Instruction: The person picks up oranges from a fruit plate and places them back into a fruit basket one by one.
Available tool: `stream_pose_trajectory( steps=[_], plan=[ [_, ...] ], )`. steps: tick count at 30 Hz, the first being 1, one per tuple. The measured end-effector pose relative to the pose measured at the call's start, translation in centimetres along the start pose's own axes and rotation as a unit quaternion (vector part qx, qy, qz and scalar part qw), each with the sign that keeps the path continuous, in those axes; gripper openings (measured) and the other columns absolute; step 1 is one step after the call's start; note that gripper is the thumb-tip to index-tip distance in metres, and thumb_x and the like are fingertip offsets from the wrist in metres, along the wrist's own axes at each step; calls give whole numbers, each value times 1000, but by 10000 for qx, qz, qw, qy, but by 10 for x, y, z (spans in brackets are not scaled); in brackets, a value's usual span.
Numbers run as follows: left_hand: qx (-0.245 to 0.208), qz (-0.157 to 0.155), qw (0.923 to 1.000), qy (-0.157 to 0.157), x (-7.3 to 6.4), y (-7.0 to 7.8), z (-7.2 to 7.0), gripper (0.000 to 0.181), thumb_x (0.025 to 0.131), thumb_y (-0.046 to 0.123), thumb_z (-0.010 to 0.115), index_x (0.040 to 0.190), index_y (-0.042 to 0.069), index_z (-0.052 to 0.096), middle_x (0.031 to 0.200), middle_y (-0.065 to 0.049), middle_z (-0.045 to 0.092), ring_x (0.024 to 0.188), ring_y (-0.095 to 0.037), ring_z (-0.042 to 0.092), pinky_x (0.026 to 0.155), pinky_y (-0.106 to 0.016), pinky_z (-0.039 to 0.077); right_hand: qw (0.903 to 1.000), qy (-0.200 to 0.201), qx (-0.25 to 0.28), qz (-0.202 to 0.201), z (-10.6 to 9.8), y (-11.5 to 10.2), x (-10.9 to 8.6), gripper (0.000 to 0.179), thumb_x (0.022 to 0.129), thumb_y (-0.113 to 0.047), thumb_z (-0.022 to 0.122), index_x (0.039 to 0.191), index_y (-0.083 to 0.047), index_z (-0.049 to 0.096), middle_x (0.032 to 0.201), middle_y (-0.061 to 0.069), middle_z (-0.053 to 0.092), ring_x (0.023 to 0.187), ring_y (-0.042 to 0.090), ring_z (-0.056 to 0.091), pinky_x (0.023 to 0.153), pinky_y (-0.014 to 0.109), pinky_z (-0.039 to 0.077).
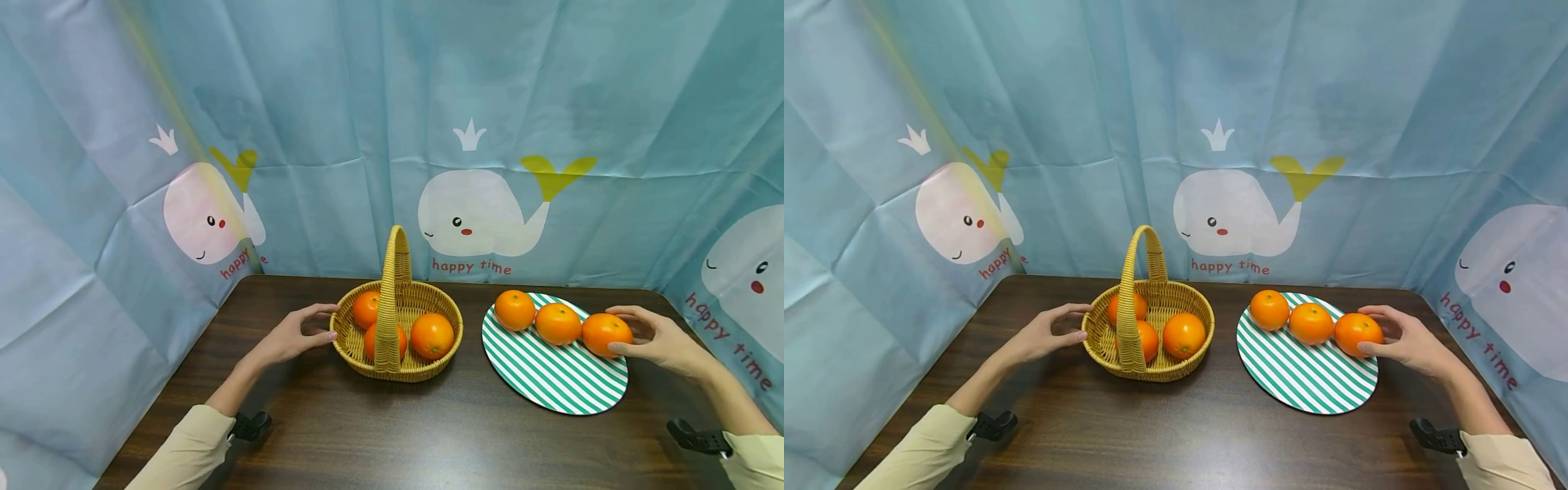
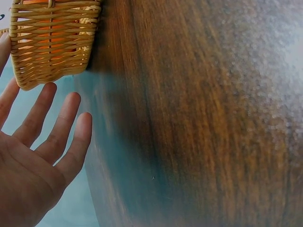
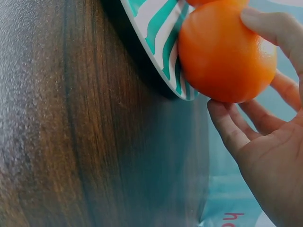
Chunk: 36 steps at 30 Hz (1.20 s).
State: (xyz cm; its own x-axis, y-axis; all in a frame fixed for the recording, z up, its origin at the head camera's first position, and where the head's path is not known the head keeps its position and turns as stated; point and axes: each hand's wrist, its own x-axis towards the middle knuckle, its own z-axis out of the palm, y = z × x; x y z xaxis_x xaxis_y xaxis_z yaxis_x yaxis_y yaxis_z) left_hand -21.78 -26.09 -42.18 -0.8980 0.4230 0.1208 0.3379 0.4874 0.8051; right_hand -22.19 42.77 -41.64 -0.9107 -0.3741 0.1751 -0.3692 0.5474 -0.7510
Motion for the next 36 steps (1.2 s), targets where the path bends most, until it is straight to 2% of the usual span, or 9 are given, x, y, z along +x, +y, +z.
stream_pose_trajectory(
  steps=[9, 18, 27, 31, 36],
  plan=[
    [5, 12, 10000, 1, -1, 0, 0, 55, 98, 22, 72, 146, 5, 53, 144, -19, 53, 128, -47, 50, 94, -53, 52, 9991, 208, -233, 279, -8, -3, -3, 55, 92, -7, 76, 140, 2, 50, 119, -9, 60, 96, 9, 65, 72, 27, 58],
    [3, 14, 10000, -10, -1, 0, 0, 55, 98, 22, 72, 147, 6, 52, 144, -19, 53, 128, -45, 51, 94, -52, 52, 9985, 415, -291, 228, -22, -18, -2, 55, 94, -3, 74, 142, 2, 47, 117, -18, 60, 98, -1, 62, 72, 23, 56],
    [-71, 32, 10000, -13, -2, 0, 0, 55, 98, 21, 72, 147, 5, 52, 144, -19, 52, 127, -45, 52, 92, -45, 54, 9962, 692, -414, 328, -22, -37, 7, 62, 92, -10, 78, 145, -1, 46, 121, -17, 58, 102, -7, 57, 73, 20, 55],
    [-71, 22, 10000, -23, -2, 0, 0, 55, 98, 20, 72, 147, 5, 52, 144, -19, 52, 127, -45, 52, 91, -43, 55, 9972, 660, -327, 131, -20, -46, 12, 62, 92, -7, 77, 145, -2, 46, 124, -13, 57, 105, -6, 57, 75, 18, 54],
    [-59, 42, 10000, -11, 0, -1, 0, 55, 98, 21, 72, 147, 5, 52, 145, -18, 52, 129, -46, 50, 93, -50, 53, 9981, 605, -128, -28, -16, -57, 19, 62, 91, 0, 76, 145, -4, 47, 126, -8, 59, 107, -1, 59, 77, 20, 55]
  ],
)
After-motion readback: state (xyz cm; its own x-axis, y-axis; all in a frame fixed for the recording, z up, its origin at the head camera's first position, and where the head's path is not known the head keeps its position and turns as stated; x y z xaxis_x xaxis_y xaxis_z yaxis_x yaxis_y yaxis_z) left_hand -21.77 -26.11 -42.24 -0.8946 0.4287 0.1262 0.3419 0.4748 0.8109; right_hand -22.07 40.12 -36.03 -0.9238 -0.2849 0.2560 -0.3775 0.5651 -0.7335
